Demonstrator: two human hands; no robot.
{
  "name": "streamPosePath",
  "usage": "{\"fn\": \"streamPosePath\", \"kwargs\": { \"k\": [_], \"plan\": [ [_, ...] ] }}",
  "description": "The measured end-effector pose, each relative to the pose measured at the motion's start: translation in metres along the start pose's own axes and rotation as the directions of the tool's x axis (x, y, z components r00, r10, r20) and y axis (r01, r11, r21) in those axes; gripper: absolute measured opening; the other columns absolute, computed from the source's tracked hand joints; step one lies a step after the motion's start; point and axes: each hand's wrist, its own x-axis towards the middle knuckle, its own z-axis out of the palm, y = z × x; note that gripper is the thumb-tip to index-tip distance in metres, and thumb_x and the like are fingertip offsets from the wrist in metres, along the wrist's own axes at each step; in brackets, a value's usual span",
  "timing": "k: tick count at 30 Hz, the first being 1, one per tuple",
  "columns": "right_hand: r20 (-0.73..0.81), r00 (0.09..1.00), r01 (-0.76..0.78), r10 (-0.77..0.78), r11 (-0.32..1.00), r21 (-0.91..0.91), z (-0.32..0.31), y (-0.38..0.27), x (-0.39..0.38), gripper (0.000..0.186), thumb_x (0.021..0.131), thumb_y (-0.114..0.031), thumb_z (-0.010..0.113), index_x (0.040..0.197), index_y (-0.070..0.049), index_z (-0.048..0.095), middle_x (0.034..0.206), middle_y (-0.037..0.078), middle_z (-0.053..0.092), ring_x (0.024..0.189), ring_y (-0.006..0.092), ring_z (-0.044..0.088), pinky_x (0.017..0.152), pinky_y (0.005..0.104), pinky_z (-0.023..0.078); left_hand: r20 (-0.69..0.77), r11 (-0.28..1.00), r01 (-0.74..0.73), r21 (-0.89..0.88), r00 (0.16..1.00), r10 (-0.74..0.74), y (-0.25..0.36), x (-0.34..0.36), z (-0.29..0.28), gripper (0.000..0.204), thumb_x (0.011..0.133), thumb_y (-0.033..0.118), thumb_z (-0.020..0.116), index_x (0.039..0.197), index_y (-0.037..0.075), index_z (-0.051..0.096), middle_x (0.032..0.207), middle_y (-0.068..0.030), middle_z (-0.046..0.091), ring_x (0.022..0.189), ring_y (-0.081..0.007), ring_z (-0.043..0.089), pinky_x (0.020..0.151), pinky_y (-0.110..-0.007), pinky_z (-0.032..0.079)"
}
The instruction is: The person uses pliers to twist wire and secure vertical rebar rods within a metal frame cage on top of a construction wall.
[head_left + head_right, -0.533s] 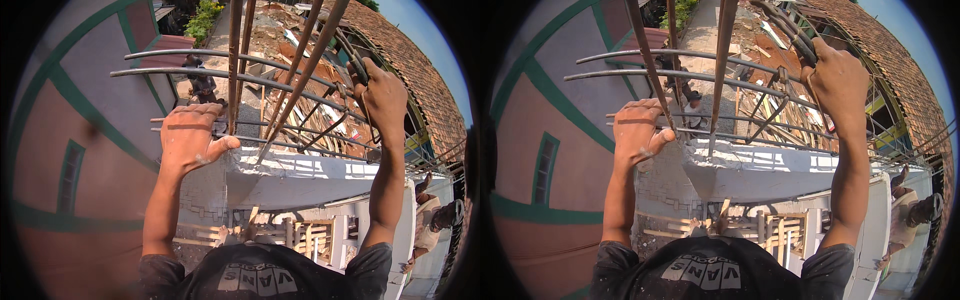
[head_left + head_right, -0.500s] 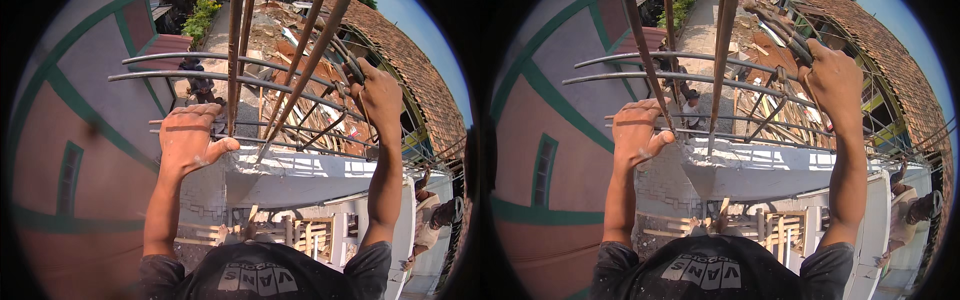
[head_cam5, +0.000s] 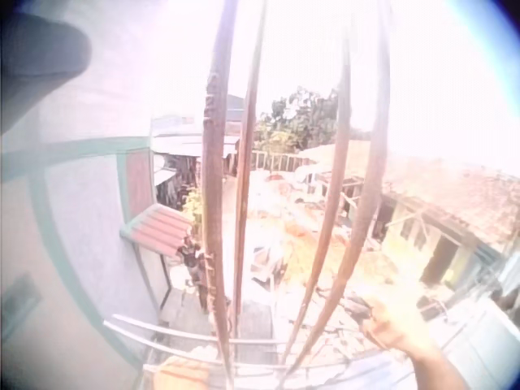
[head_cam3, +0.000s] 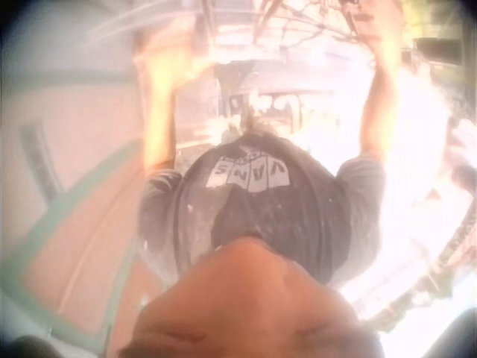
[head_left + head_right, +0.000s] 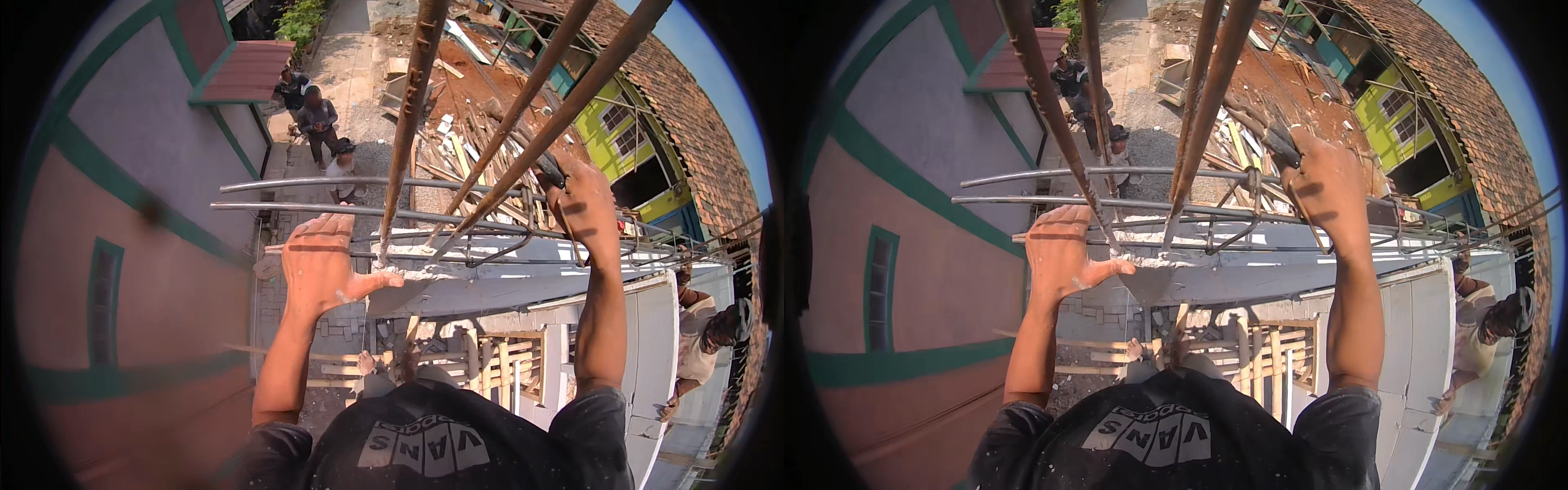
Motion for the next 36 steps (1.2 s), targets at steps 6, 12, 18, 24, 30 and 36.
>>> {"fn": "streamPosePath", "kwargs": {
  "k": [6, 12, 18, 24, 30, 36],
  "plan": [
    [-0.071, 0.997, -0.033, 0.033, 0.999, 0.004, -0.007, -0.005, 0.004, 0.021, 0.075, -0.013, 0.066, 0.094, -0.005, 0.063, 0.079, 0.025, 0.066, 0.080, 0.0475, 0.064, 0.072, 0.0535, 0.050, -0.064, 0.946, -0.176, -0.274, 0.984, 0.164, -0.024, 0.000, -0.021, 0.047, 0.101, 0.037, 0.052, 0.114, -0.005, 0.068, 0.126, -0.0211, 0.067, 0.118, -0.0388, 0.063, 0.100, -0.047, 0.049],
    [-0.263, 0.957, 0.005, 0.120, 0.903, 0.429, -0.006, 0.004, -0.001, 0.031, 0.097, -0.028, 0.061, 0.099, 0.002, 0.067, 0.072, 0.012, 0.064, 0.063, 0.0214, 0.063, 0.062, 0.0339, 0.049, 0.244, 0.954, 0.047, -0.295, 0.969, 0.027, -0.041, 0.009, -0.047, 0.023, 0.094, 0.015, 0.066, 0.107, -0.002, 0.073, 0.106, -0.0196, 0.072, 0.103, -0.0355, 0.066, 0.090, -0.040, 0.052],
    [-0.182, 0.959, -0.073, 0.217, 0.812, 0.580, -0.012, 0.005, -0.008, 0.031, 0.098, -0.026, 0.061, 0.097, 0.005, 0.065, 0.070, 0.004, 0.055, 0.057, 0.0115, 0.055, 0.053, 0.0295, 0.044, 0.299, 0.941, 0.116, -0.319, 0.954, -0.016, -0.056, 0.024, -0.019, 0.036, 0.090, 0.032, 0.076, 0.096, -0.003, 0.074, 0.088, -0.0192, 0.071, 0.082, -0.0321, 0.065, 0.078, -0.039, 0.051],
    [-0.094, 0.973, -0.137, 0.210, 0.858, 0.495, -0.022, -0.009, -0.005, 0.024, 0.092, -0.025, 0.064, 0.097, -0.002, 0.068, 0.070, 0.011, 0.057, 0.063, 0.0213, 0.052, 0.062, 0.0363, 0.042, 0.376, 0.931, 0.280, -0.234, 0.909, -0.179, -0.039, 0.024, -0.027, 0.053, 0.088, 0.049, 0.073, 0.084, -0.004, 0.069, 0.073, -0.0188, 0.064, 0.074, -0.0344, 0.063, 0.072, -0.043, 0.051],
    [-0.094, 0.994, -0.029, 0.050, 0.975, 0.219, -0.017, 0.000, -0.008, 0.025, 0.084, -0.023, 0.068, 0.103, -0.006, 0.066, 0.084, 0.023, 0.067, 0.082, 0.0451, 0.064, 0.071, 0.0514, 0.048, -0.464, 0.984, -0.132, -0.121, 0.884, 0.062, -0.022, 0.014, -0.003, 0.018, 0.089, 0.021, 0.074, 0.090, 0.002, 0.074, 0.078, -0.0100, 0.071, 0.073, -0.0295, 0.065, 0.072, -0.039, 0.053],
    [-0.065, 0.971, -0.184, 0.231, 0.892, 0.412, -0.014, 0.004, -0.004, 0.024, 0.087, -0.028, 0.067, 0.094, -0.005, 0.068, 0.081, 0.023, 0.066, 0.079, 0.0439, 0.064, 0.072, 0.0500, 0.048, -0.301, 0.790, 0.042, -0.612, 0.911, -0.281, 0.030, -0.003, 0.003, 0.050, 0.097, 0.036, 0.060, 0.130, -0.001, 0.061, 0.097, -0.0148, 0.071, 0.083, -0.0207, 0.063, 0.080, -0.035, 0.050]
  ]
}}
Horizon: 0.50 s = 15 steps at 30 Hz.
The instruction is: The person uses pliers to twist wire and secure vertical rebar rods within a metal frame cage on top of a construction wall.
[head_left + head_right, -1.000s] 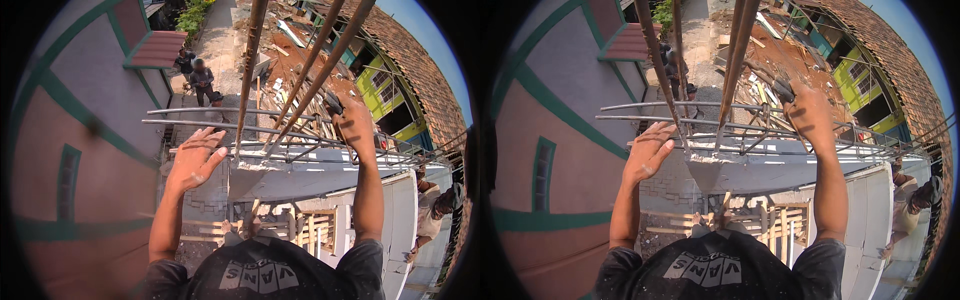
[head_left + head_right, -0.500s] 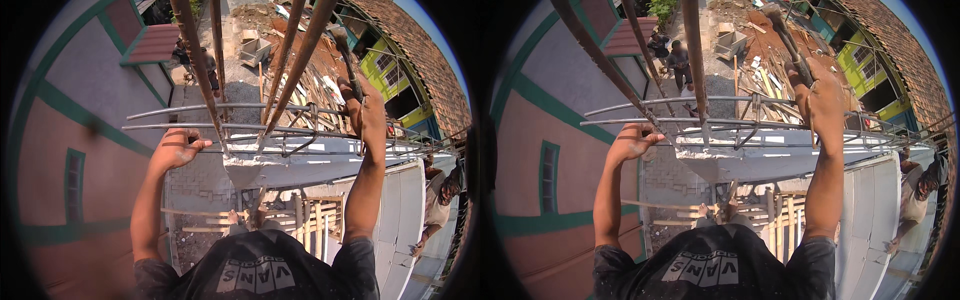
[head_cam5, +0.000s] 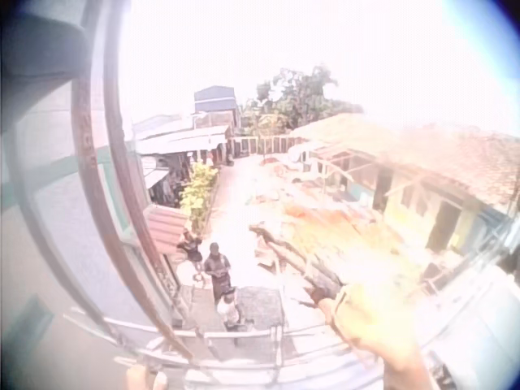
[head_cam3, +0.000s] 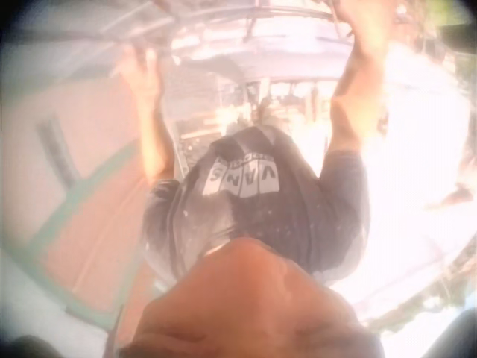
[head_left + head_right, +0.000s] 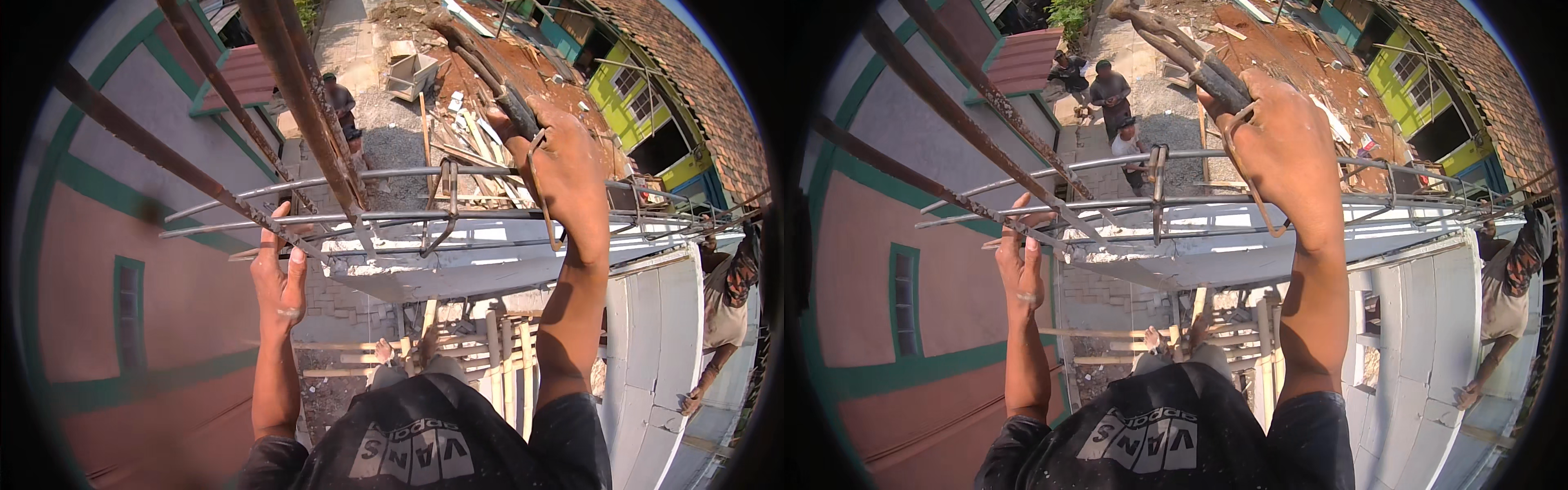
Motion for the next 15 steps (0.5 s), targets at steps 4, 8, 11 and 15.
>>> {"fn": "streamPosePath", "kwargs": {
  "k": [4, 8, 11, 15],
  "plan": [
    [-0.003, 1.000, -0.004, 0.005, 0.969, 0.245, 0.002, 0.005, 0.004, 0.027, 0.092, -0.029, 0.068, 0.094, -0.002, 0.068, 0.077, 0.022, 0.065, 0.076, 0.0424, 0.062, 0.071, 0.0466, 0.048, 0.201, 0.989, -0.004, 0.145, 0.979, -0.025, -0.020, 0.001, -0.020, 0.077, 0.094, 0.067, 0.047, 0.123, -0.002, 0.065, 0.100, -0.0166, 0.072, 0.087, -0.0274, 0.067, 0.082, -0.038, 0.051],
    [0.019, 0.996, -0.093, 0.091, 0.947, 0.308, -0.001, 0.005, 0.003, 0.033, 0.095, -0.033, 0.067, 0.092, 0.000, 0.067, 0.073, 0.020, 0.063, 0.073, 0.0407, 0.060, 0.070, 0.0444, 0.048, 0.207, 0.979, -0.121, 0.162, 0.974, 0.086, -0.028, 0.002, -0.011, 0.094, 0.084, 0.084, 0.046, 0.108, -0.003, 0.071, 0.100, -0.0191, 0.072, 0.092, -0.0347, 0.069, 0.083, -0.044, 0.051],
    [0.014, 0.997, -0.072, 0.071, 0.940, 0.332, 0.001, 0.011, 0.007, 0.041, 0.092, -0.039, 0.074, 0.080, -0.001, 0.062, 0.064, 0.001, 0.054, 0.054, 0.0120, 0.054, 0.053, 0.0268, 0.045, 0.147, 0.989, -0.099, 0.108, 0.986, 0.082, -0.022, 0.006, 0.002, 0.098, 0.080, 0.087, 0.049, 0.106, -0.006, 0.068, 0.097, -0.0223, 0.069, 0.088, -0.0371, 0.066, 0.081, -0.045, 0.050],
    [-0.006, 0.969, -0.208, 0.246, 0.832, 0.514, -0.017, 0.002, 0.002, 0.039, 0.091, -0.035, 0.076, 0.083, 0.001, 0.063, 0.065, 0.002, 0.055, 0.054, 0.0112, 0.057, 0.053, 0.0248, 0.046, 0.016, 0.937, -0.195, 0.291, 0.980, 0.199, -0.034, 0.000, 0.018, 0.092, 0.083, 0.083, 0.051, 0.108, -0.004, 0.062, 0.100, -0.0205, 0.066, 0.082, -0.0339, 0.060, 0.077, -0.045, 0.046]
  ]
}}
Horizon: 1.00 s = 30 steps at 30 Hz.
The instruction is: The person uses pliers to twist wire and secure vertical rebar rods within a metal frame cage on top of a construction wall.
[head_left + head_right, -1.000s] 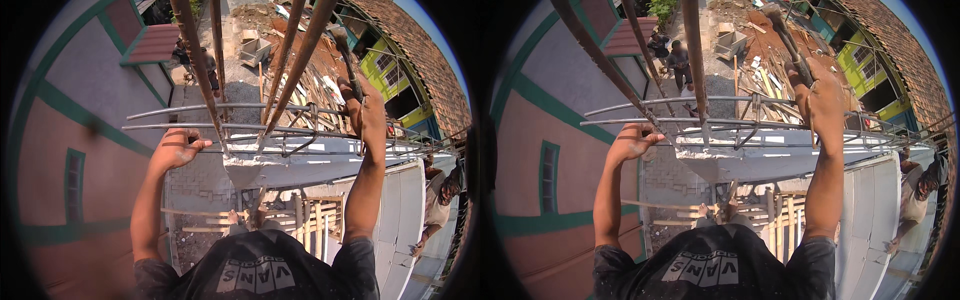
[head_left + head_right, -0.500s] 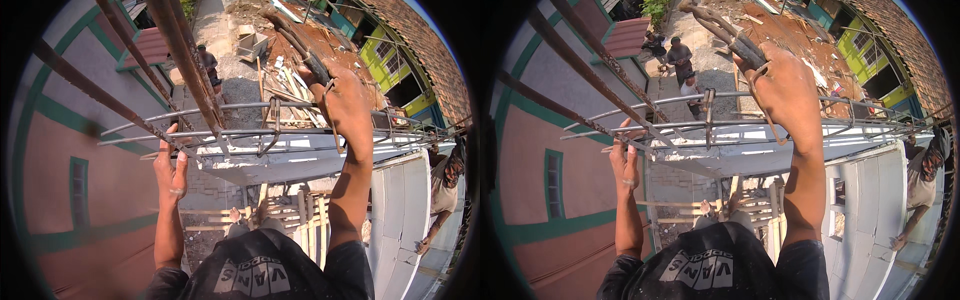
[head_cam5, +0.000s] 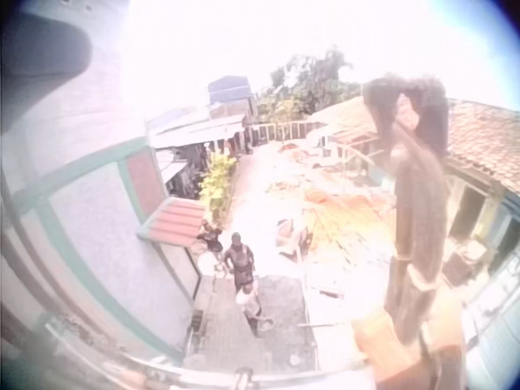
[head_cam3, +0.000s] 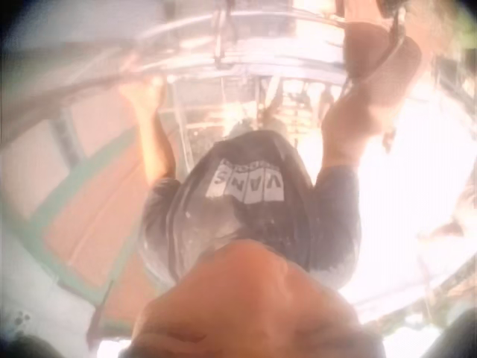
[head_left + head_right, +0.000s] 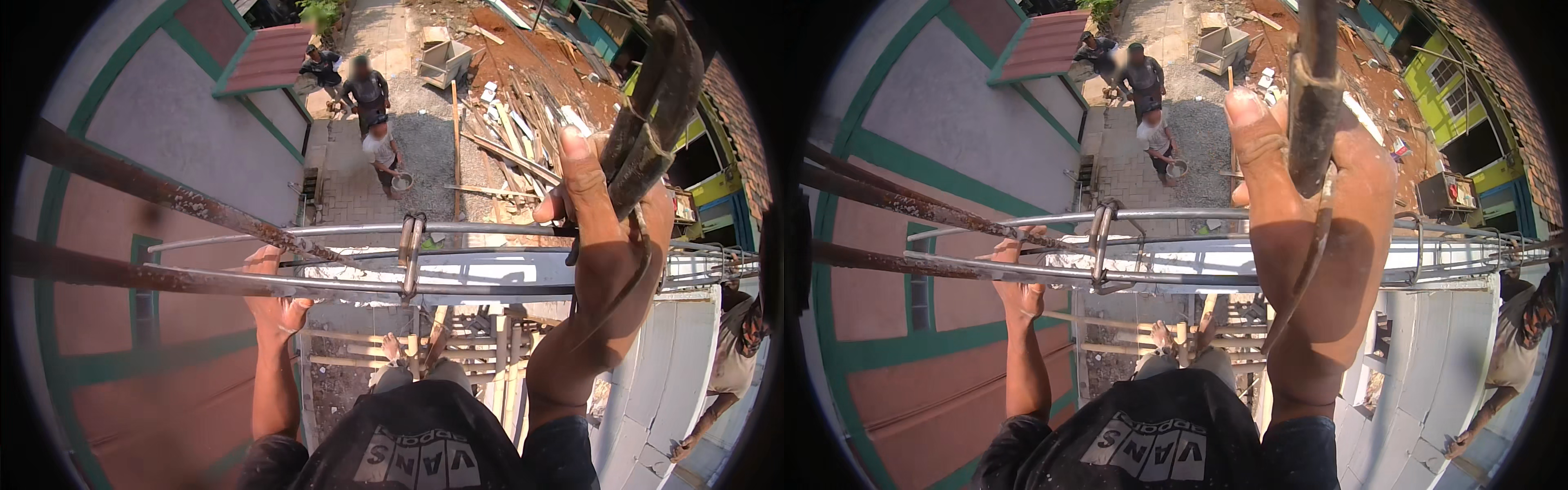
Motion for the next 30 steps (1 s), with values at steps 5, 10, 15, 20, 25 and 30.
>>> {"fn": "streamPosePath", "kwargs": {
  "k": [5, 10, 15, 20, 25, 30],
  "plan": [
    [-0.154, 0.878, 0.474, -0.453, 0.783, 0.403, -0.081, 0.041, 0.003, 0.025, 0.106, -0.009, 0.040, 0.113, 0.009, 0.057, 0.082, 0.013, 0.048, 0.060, 0.0159, 0.048, 0.060, 0.0270, 0.041, 0.095, 0.998, 0.002, 0.066, 0.995, -0.008, 0.013, 0.009, 0.006, 0.071, 0.093, 0.060, 0.060, 0.124, -0.004, 0.062, 0.106, -0.0166, 0.072, 0.089, -0.0255, 0.065, 0.077, -0.040, 0.052],
    [-0.241, 0.946, 0.285, -0.216, 0.909, 0.303, -0.158, 0.056, -0.013, 0.037, 0.109, -0.024, 0.035, 0.109, 0.006, 0.056, 0.087, 0.013, 0.053, 0.066, 0.0160, 0.052, 0.062, 0.0291, 0.047, 0.059, 0.956, 0.209, -0.206, 0.978, -0.201, -0.003, -0.005, 0.007, 0.075, 0.082, 0.063, 0.075, 0.112, -0.004, 0.066, 0.105, -0.0161, 0.070, 0.087, -0.0233, 0.066, 0.074, -0.037, 0.055],
    [-0.567, 0.821, -0.110, -0.068, 0.955, -0.274, -0.158, 0.091, -0.026, 0.054, 0.107, -0.047, 0.042, 0.116, 0.001, 0.065, 0.079, 0.007, 0.057, 0.065, 0.0121, 0.054, 0.053, 0.0216, 0.044, 0.098, 0.976, 0.129, 0.176, 0.984, -0.147, 0.002, 0.000, 0.011, 0.070, 0.079, 0.064, 0.067, 0.102, -0.002, 0.069, 0.087, -0.0116, 0.068, 0.075, -0.0228, 0.062, 0.070, -0.039, 0.049],
    [-0.625, 0.776, -0.215, -0.086, 0.896, -0.390, -0.160, 0.114, -0.038, 0.052, 0.106, -0.045, 0.045, 0.117, 0.001, 0.065, 0.080, 0.007, 0.057, 0.065, 0.0115, 0.053, 0.053, 0.0214, 0.043, 0.255, 0.933, -0.031, 0.358, 0.965, -0.066, -0.014, 0.009, -0.010, 0.061, 0.074, 0.056, 0.071, 0.102, 0.001, 0.070, 0.082, -0.0104, 0.068, 0.074, -0.0255, 0.064, 0.073, -0.040, 0.047],
    [-0.646, 0.760, -0.272, -0.074, 0.866, -0.419, -0.163, 0.126, -0.043, 0.050, 0.105, -0.044, 0.047, 0.118, 0.001, 0.065, 0.080, 0.006, 0.058, 0.064, 0.0110, 0.052, 0.053, 0.0212, 0.042, 0.253, 0.937, 0.042, 0.347, 0.958, -0.137, -0.010, 0.013, -0.023, 0.061, 0.077, 0.053, 0.069, 0.107, 0.000, 0.068, 0.089, -0.0126, 0.067, 0.083, -0.0279, 0.062, 0.080, -0.042, 0.044],
    [-0.652, 0.756, -0.314, -0.060, 0.840, -0.442, -0.164, 0.130, -0.047, 0.048, 0.104, -0.042, 0.049, 0.119, 0.000, 0.065, 0.081, 0.006, 0.058, 0.064, 0.0104, 0.051, 0.053, 0.0210, 0.042, 0.274, 0.945, 0.079, 0.317, 0.946, -0.171, -0.011, 0.011, -0.031, 0.061, 0.081, 0.051, 0.066, 0.112, -0.002, 0.065, 0.097, -0.0148, 0.066, 0.091, -0.0303, 0.060, 0.086, -0.044, 0.041]
  ]
}}
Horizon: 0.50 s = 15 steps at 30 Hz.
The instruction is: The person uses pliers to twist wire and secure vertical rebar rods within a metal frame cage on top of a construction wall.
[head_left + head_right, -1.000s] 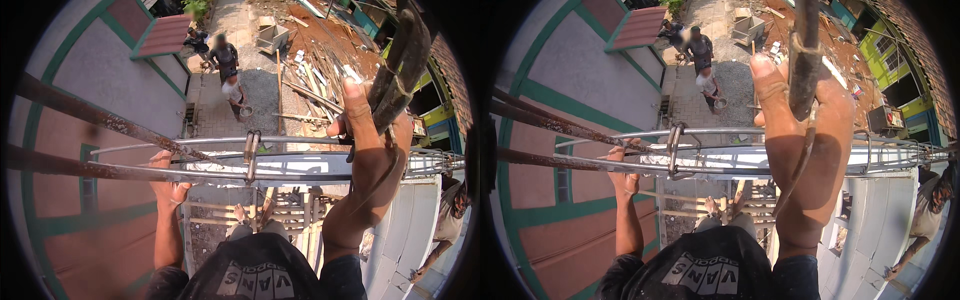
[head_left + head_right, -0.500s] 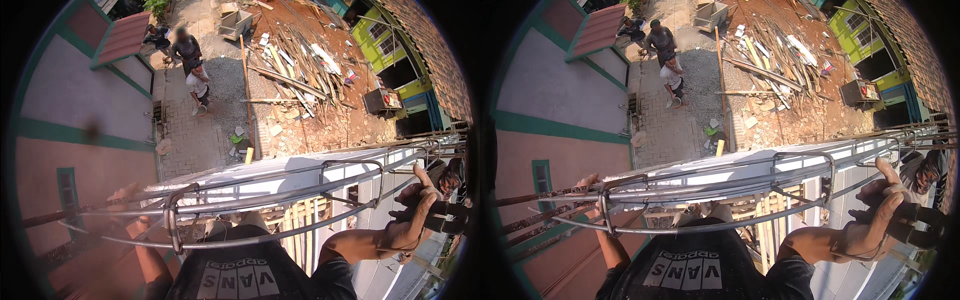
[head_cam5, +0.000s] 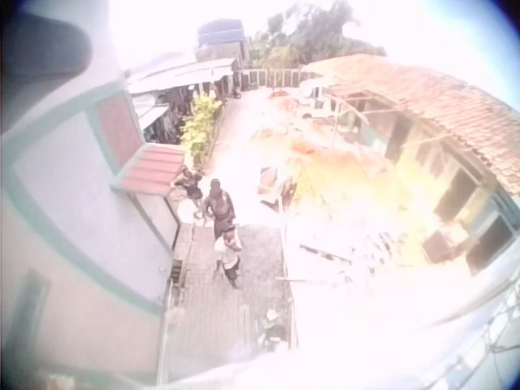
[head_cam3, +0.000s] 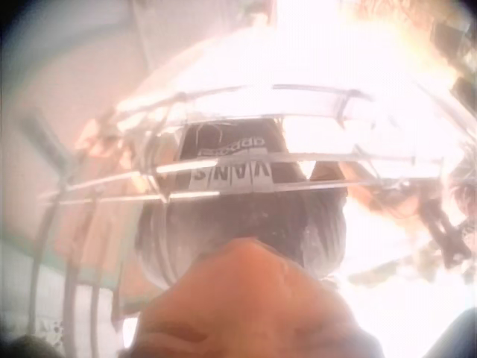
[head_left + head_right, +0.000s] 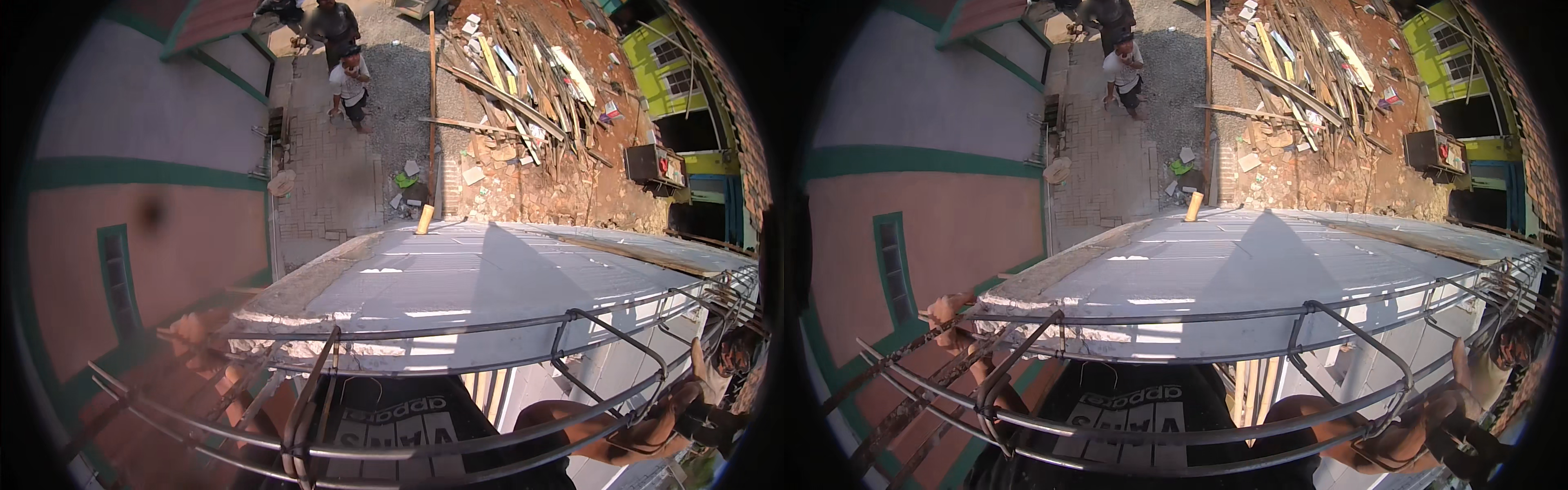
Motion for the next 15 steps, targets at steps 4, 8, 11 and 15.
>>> {"fn": "streamPosePath", "kwargs": {
  "k": [4, 8, 11, 15],
  "plan": [
    [0.017, 1.000, -0.010, 0.010, 1.000, -0.023, -0.002, 0.006, 0.000, 0.046, 0.103, -0.041, 0.051, 0.120, 0.000, 0.065, 0.081, 0.005, 0.058, 0.063, 0.0099, 0.050, 0.053, 0.0209, 0.041, 0.028, 0.999, 0.028, -0.018, 0.999, -0.027, -0.001, -0.006, -0.008, 0.061, 0.083, 0.049, 0.064, 0.116, -0.003, 0.064, 0.104, -0.0166, 0.064, 0.098, -0.0323, 0.059, 0.091, -0.046, 0.039],
    [-0.005, 1.000, -0.004, 0.004, 0.999, -0.052, -0.014, 0.007, 0.003, 0.045, 0.103, -0.039, 0.052, 0.121, 0.000, 0.065, 0.082, 0.005, 0.058, 0.063, 0.0095, 0.049, 0.053, 0.0207, 0.040, 0.048, 0.998, 0.045, -0.053, 0.998, -0.042, -0.009, -0.003, -0.005, 0.061, 0.086, 0.047, 0.062, 0.120, -0.004, 0.062, 0.110, -0.0183, 0.063, 0.105, -0.0342, 0.057, 0.097, -0.047, 0.037],
    [-0.005, 1.000, 0.009, -0.009, 0.999, -0.034, -0.010, 0.008, 0.000, 0.044, 0.102, -0.039, 0.054, 0.121, 0.000, 0.065, 0.082, 0.005, 0.059, 0.063, 0.0091, 0.049, 0.053, 0.0206, 0.040, 0.065, 0.995, 0.072, -0.062, 0.996, -0.068, -0.020, -0.006, -0.004, 0.061, 0.088, 0.045, 0.060, 0.123, -0.005, 0.061, 0.115, -0.0196, 0.062, 0.110, -0.0357, 0.056, 0.100, -0.048, 0.035],
    [-0.009, 1.000, 0.012, -0.012, 1.000, -0.021, -0.008, 0.010, 0.000, 0.043, 0.102, -0.037, 0.055, 0.122, -0.001, 0.065, 0.082, 0.004, 0.059, 0.062, 0.0087, 0.048, 0.053, 0.0204, 0.039, 0.088, 0.992, 0.095, -0.086, 0.992, -0.088, -0.033, -0.003, -0.003, 0.060, 0.091, 0.043, 0.058, 0.127, -0.006, 0.059, 0.121, -0.0214, 0.061, 0.116, -0.0376, 0.055, 0.106, -0.050, 0.033]
  ]
}}
